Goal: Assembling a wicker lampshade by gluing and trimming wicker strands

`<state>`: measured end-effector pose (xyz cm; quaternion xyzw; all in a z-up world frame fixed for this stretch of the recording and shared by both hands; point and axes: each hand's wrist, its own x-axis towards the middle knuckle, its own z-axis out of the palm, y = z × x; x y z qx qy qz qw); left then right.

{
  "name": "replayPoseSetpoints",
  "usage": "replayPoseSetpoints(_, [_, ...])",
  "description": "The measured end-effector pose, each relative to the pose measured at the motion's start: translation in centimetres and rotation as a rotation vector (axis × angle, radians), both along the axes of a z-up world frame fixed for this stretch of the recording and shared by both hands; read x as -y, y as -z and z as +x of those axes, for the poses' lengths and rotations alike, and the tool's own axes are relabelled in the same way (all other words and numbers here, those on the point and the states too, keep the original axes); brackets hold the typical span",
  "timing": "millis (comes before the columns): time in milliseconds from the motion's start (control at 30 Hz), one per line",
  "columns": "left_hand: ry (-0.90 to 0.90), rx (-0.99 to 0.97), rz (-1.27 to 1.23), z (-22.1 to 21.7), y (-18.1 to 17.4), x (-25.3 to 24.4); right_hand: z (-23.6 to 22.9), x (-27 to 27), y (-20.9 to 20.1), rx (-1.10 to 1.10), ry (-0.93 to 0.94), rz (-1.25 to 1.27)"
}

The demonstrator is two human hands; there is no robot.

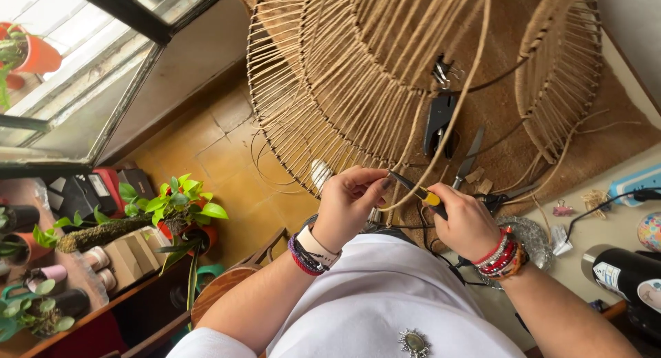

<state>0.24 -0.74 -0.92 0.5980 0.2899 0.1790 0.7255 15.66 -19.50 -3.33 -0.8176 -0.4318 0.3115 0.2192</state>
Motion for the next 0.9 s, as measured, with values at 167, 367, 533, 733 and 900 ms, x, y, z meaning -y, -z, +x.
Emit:
replayPoseSetpoints(167, [0.041, -0.084, -0.095, 0.3, -0.3, 1.2, -0.5, 1.0, 1.1, -0.081, 0.083, 0.135])
replayPoseSetpoints(367, [0.237, -0.023, -0.377, 1.1, -1.0, 3.1, -1.8, 8.6, 9.5, -0.102, 0.513, 0.112])
replayPoseSetpoints(533, [0.573, 0.186, -0.242, 2.3, 1.5, 6.6, -3.1, 11.7, 17.8, -0.346, 0.908, -0.176])
replayPoseSetpoints(733, [0.868, 0.039, 0.176, 6.9, 5.4, 9.4, -0.7, 6.9, 29.4, 0.111, 0.716, 0.253])
replayPoseSetpoints(900, [0.867, -0.092, 0.598, 11.1, 15.9, 10.7, -1.5, 4.9, 28.8, 0.003, 0.785, 0.167])
